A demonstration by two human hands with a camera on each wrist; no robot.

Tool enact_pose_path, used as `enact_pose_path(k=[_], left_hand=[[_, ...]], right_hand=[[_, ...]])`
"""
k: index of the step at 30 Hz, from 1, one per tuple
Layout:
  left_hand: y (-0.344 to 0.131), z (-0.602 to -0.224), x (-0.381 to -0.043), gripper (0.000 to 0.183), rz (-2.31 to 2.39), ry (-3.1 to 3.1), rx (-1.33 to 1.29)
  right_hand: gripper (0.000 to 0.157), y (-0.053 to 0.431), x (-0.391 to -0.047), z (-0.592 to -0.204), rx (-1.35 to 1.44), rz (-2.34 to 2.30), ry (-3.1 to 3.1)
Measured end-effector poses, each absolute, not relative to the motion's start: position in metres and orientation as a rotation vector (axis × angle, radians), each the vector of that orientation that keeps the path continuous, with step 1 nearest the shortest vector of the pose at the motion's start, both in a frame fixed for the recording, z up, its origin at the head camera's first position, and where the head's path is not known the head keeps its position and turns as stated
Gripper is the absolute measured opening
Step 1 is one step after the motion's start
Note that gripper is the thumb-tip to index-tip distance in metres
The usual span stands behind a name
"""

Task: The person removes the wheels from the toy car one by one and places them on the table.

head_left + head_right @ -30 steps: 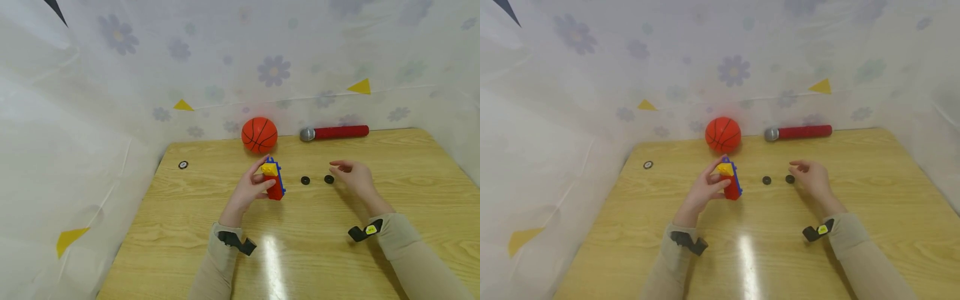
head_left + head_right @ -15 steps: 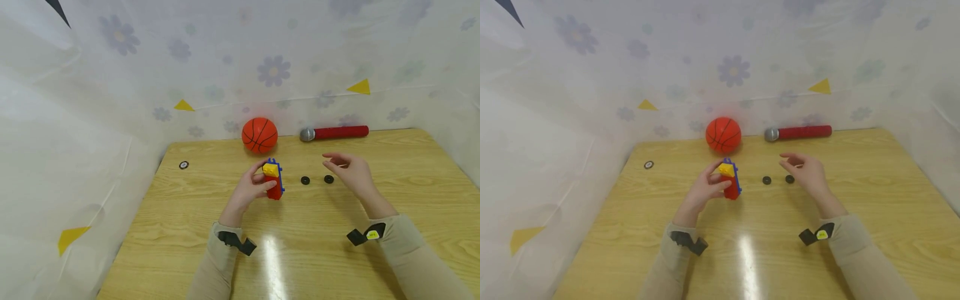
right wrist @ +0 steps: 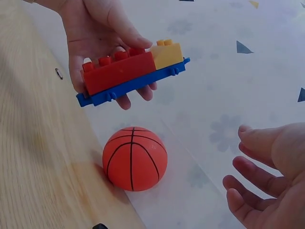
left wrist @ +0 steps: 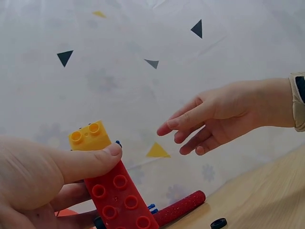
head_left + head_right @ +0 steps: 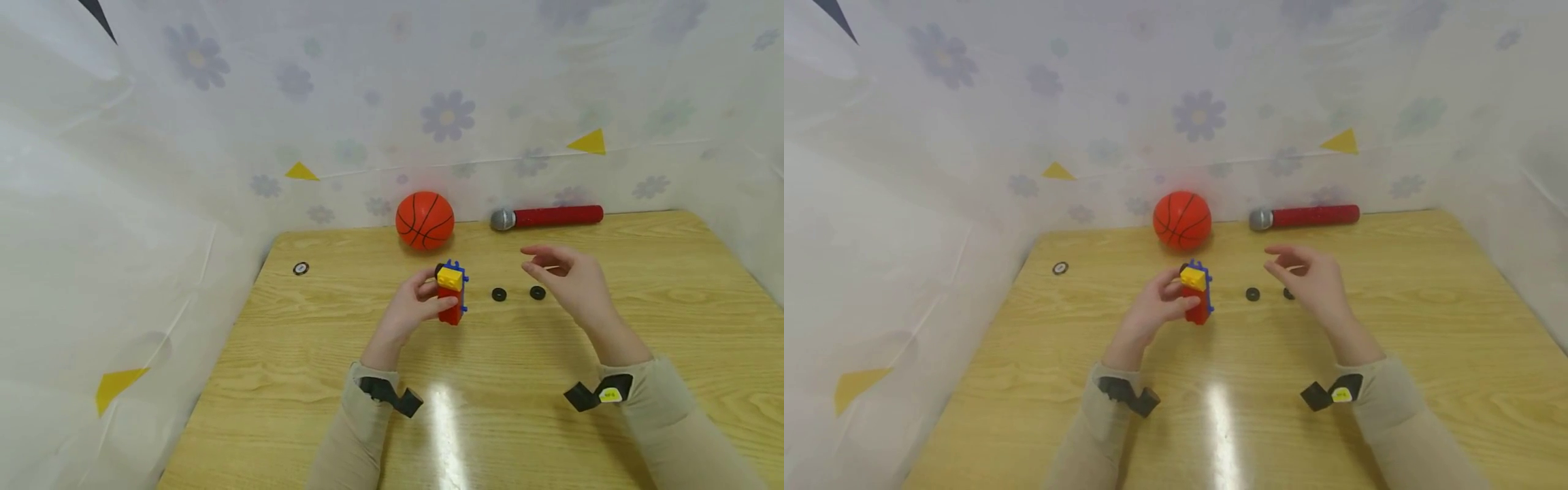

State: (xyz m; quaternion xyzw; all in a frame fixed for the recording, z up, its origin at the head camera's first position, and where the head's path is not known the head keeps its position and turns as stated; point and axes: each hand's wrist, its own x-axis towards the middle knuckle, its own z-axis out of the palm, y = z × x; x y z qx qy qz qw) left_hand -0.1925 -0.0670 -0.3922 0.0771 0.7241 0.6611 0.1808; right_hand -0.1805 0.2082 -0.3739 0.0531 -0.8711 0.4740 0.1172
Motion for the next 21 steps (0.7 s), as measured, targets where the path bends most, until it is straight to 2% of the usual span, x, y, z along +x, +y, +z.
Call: enact_pose_path(k=[21], left_hand=[[-0.057,-0.392,-0.191,0.063,1.827,2.091,0.288]], right_hand=[[0.038,0.174,-0.172,-0.371,0.357,1.584,-2.542]])
